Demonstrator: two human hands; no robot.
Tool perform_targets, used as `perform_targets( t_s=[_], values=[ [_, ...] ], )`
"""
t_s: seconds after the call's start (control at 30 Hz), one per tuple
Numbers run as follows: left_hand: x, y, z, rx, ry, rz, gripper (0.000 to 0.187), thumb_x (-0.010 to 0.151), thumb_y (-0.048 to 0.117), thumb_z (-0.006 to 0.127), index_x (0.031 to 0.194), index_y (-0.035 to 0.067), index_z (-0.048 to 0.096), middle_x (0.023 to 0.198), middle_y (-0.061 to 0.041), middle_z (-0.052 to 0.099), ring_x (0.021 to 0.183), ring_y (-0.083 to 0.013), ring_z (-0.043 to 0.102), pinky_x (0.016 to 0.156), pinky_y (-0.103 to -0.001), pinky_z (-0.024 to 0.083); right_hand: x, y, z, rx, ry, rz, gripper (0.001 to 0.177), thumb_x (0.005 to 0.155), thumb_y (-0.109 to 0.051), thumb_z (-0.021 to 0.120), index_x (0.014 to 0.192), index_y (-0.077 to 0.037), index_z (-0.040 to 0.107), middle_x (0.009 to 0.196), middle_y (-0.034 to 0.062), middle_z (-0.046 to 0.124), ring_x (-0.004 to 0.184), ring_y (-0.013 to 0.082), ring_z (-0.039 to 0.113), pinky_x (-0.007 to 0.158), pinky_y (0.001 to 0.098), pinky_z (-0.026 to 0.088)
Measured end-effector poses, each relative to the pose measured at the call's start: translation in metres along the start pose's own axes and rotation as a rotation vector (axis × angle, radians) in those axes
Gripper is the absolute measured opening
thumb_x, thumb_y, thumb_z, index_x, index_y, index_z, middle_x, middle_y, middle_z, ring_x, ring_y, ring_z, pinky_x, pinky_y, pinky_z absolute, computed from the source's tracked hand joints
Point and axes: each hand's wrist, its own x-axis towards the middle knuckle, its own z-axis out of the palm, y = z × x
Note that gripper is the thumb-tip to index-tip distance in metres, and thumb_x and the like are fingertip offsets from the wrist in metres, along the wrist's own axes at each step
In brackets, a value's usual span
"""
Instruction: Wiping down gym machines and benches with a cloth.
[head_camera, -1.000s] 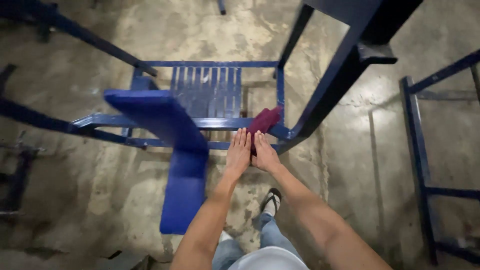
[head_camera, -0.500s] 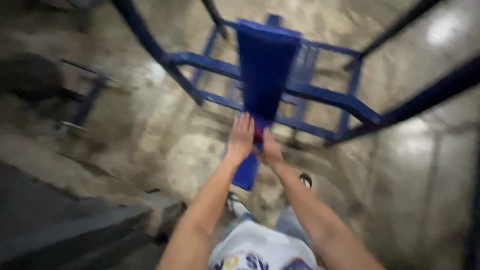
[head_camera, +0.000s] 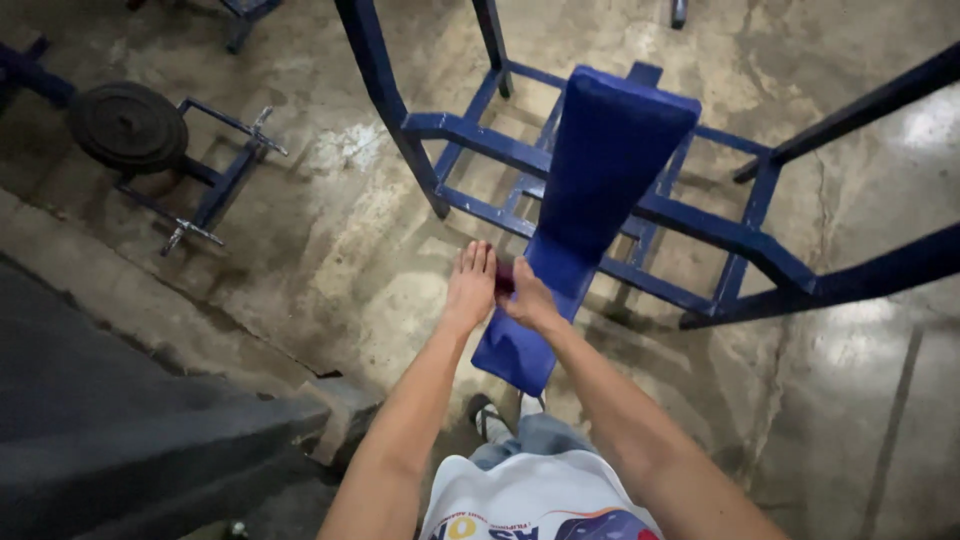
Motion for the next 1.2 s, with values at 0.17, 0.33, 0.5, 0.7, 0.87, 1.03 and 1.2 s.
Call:
perform_targets(
  t_s=[0.17, 0.33, 0.5, 0.7, 0.87, 1.03, 1.2],
  values=[
    [0.031, -0.017, -0.016, 0.043, -0.009, -0.006, 0.068, 0.086, 0.018, 0.058, 0.148, -0.004, 0.044, 0.158, -0.023, 0.039, 0.150, -0.0389, 0.031, 0.124, -0.056, 0.020, 0.062, 0.033, 0.028, 0.002, 0.218, -0.387, 0.081, 0.083, -0.036, 0.078, 0.142, 0.004, 0.039, 0.136, 0.0334, 0.057, 0.123, 0.0497, 0.059, 0.098, 0.0516, 0.051],
    [0.050, -0.032, -0.020, 0.034, 0.109, -0.007, 0.064, 0.088, 0.017, 0.058, 0.149, -0.001, 0.046, 0.158, -0.022, 0.041, 0.149, -0.0384, 0.035, 0.125, -0.055, 0.020, 0.082, 0.010, 0.007, 0.059, 0.147, -0.335, 0.088, 0.081, -0.029, 0.080, 0.150, -0.001, 0.034, 0.126, 0.0297, 0.064, 0.111, 0.0475, 0.065, 0.092, 0.0522, 0.054],
    [0.053, -0.070, -0.031, -0.033, -0.049, -0.060, 0.074, 0.084, 0.025, 0.062, 0.150, -0.001, 0.042, 0.157, -0.024, 0.038, 0.150, -0.0369, 0.030, 0.124, -0.053, 0.017, 0.111, -0.012, 0.036, 0.076, 0.048, -0.216, 0.095, 0.079, -0.028, 0.077, 0.154, 0.001, 0.027, 0.120, 0.0292, 0.067, 0.110, 0.0476, 0.065, 0.092, 0.0537, 0.053],
    [0.064, -0.156, -0.001, 0.080, -0.051, -0.005, 0.072, 0.088, 0.027, 0.062, 0.152, 0.001, 0.042, 0.160, -0.021, 0.039, 0.151, -0.0350, 0.031, 0.125, -0.053, 0.017, 0.200, 0.000, 0.119, -0.008, 0.214, -0.437, 0.092, 0.074, -0.028, 0.084, 0.143, 0.007, 0.033, 0.126, 0.0368, 0.059, 0.111, 0.0519, 0.061, 0.094, 0.0546, 0.051],
    [0.092, -0.241, -0.040, -0.018, -0.074, 0.044, 0.071, 0.087, 0.025, 0.066, 0.152, 0.007, 0.043, 0.159, -0.020, 0.041, 0.148, -0.0379, 0.035, 0.122, -0.056, 0.022, 0.251, -0.096, 0.120, 0.064, 0.136, -0.302, 0.079, 0.077, -0.020, 0.071, 0.148, -0.003, 0.041, 0.125, 0.0299, 0.064, 0.115, 0.0492, 0.060, 0.097, 0.0533, 0.050],
    [0.107, -0.349, -0.070, -0.105, 0.011, -0.033, 0.069, 0.082, 0.024, 0.072, 0.147, 0.019, 0.051, 0.153, -0.025, 0.044, 0.136, -0.0432, 0.046, 0.112, -0.057, 0.037, 0.281, -0.199, 0.155, 0.292, 0.254, -0.514, 0.053, 0.079, -0.006, 0.058, 0.132, -0.010, 0.065, 0.118, 0.0267, 0.071, 0.114, 0.0469, 0.065, 0.096, 0.0489, 0.051],
    [0.140, -0.398, -0.051, -0.500, -0.018, -0.398, 0.087, 0.077, 0.036, 0.077, 0.145, -0.004, 0.042, 0.137, -0.029, 0.054, 0.116, -0.0462, 0.058, 0.091, -0.055, 0.049, 0.300, -0.262, 0.123, 0.489, 0.224, -0.251, 0.031, 0.090, -0.006, 0.057, 0.118, -0.007, 0.071, 0.097, 0.0148, 0.076, 0.089, 0.0253, 0.070, 0.082, 0.0391, 0.054]
  ],
)
